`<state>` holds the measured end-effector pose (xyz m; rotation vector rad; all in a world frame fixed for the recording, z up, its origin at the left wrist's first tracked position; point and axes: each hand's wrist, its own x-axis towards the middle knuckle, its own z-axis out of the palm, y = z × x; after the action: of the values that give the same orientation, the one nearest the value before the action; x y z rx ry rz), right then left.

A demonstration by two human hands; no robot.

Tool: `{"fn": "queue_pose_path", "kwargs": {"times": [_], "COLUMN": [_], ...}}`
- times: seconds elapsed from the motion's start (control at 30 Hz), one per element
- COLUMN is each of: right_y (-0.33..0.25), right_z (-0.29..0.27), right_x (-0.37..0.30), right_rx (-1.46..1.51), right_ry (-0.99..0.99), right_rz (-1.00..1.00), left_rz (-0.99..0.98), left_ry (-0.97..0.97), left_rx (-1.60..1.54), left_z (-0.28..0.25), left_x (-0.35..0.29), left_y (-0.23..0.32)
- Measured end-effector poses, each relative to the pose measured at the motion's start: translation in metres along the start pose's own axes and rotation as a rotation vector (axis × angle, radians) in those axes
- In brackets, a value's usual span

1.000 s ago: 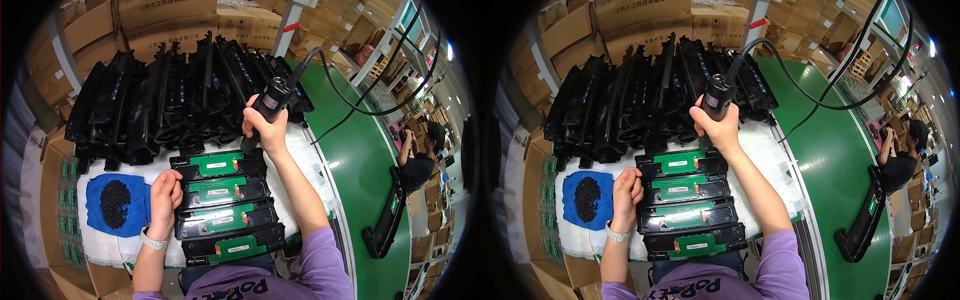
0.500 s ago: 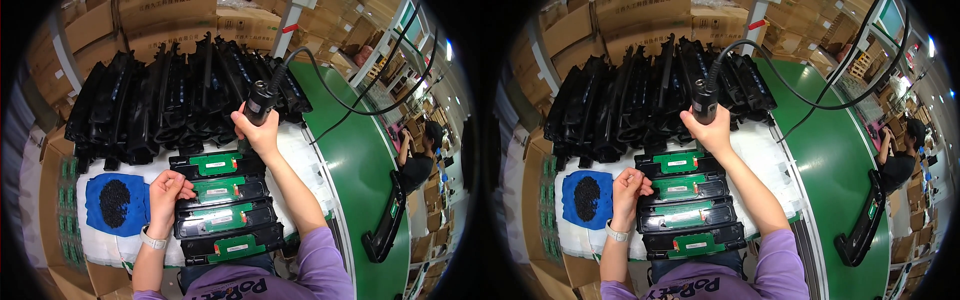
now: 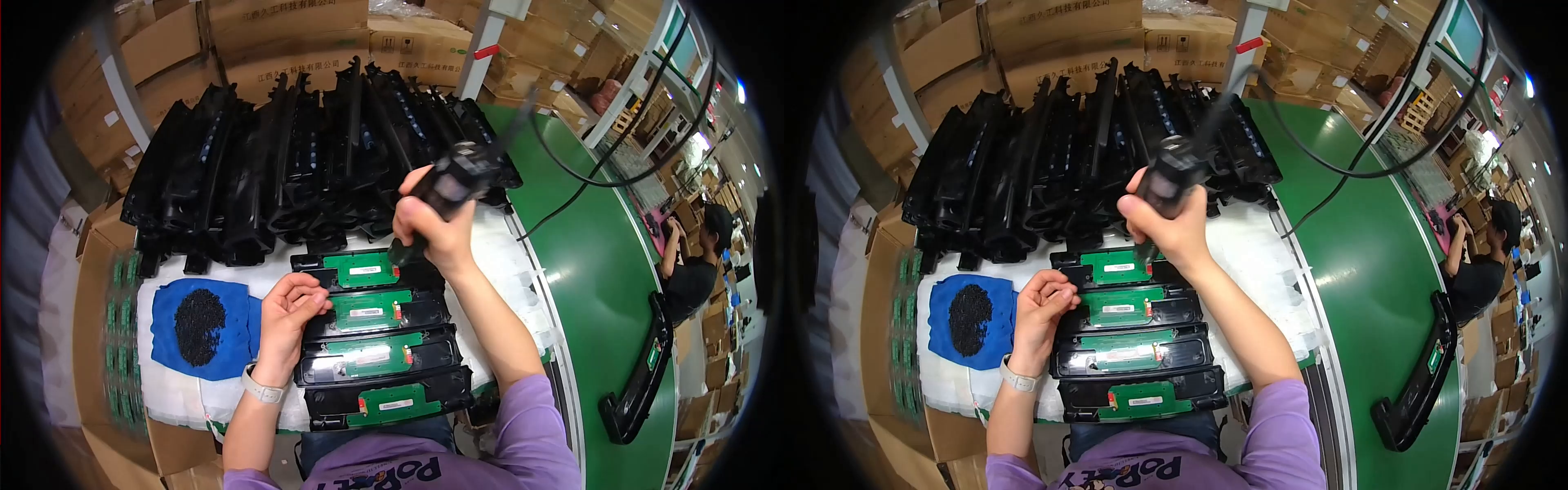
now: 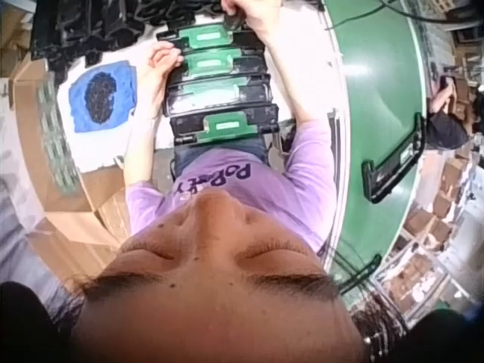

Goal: The worker is assembling printer toner cartridges by inserting green plastic components into the black housings and using an electric screwdriver to secure them with screws.

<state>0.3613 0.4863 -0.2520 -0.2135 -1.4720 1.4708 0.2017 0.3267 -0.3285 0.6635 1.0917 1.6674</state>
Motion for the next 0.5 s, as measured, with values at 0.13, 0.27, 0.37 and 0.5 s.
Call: {"fn": "queue_pose_path", "kwargs": {"times": [0.13, 0.27, 0.37, 0.5], "right_y": [-0.006, -0.007, -0.007, -0.006], "right_z": [0.014, 0.021, 0.022, 0.024], "right_x": [-0.010, -0.014, -0.018, -0.019], "right_rx": [0.464, 0.538, 0.529, 0.553], "right_ry": [-0.134, -0.204, -0.166, -0.159], "right_rz": [-0.056, -0.115, -0.105, -0.078], "left_rz": [0.006, -0.001, -0.019, -0.031], "left_ry": [-0.103, -0.163, -0.156, -0.136], "left_rx": [0.138, 0.102, 0.127, 0.134], "left_z": [0.005, 0.008, 0.007, 0.007], "left_x": [-0.004, -0.008, -0.007, -0.007], "left_y": [0.002, 0.005, 0.006, 0.005]}}
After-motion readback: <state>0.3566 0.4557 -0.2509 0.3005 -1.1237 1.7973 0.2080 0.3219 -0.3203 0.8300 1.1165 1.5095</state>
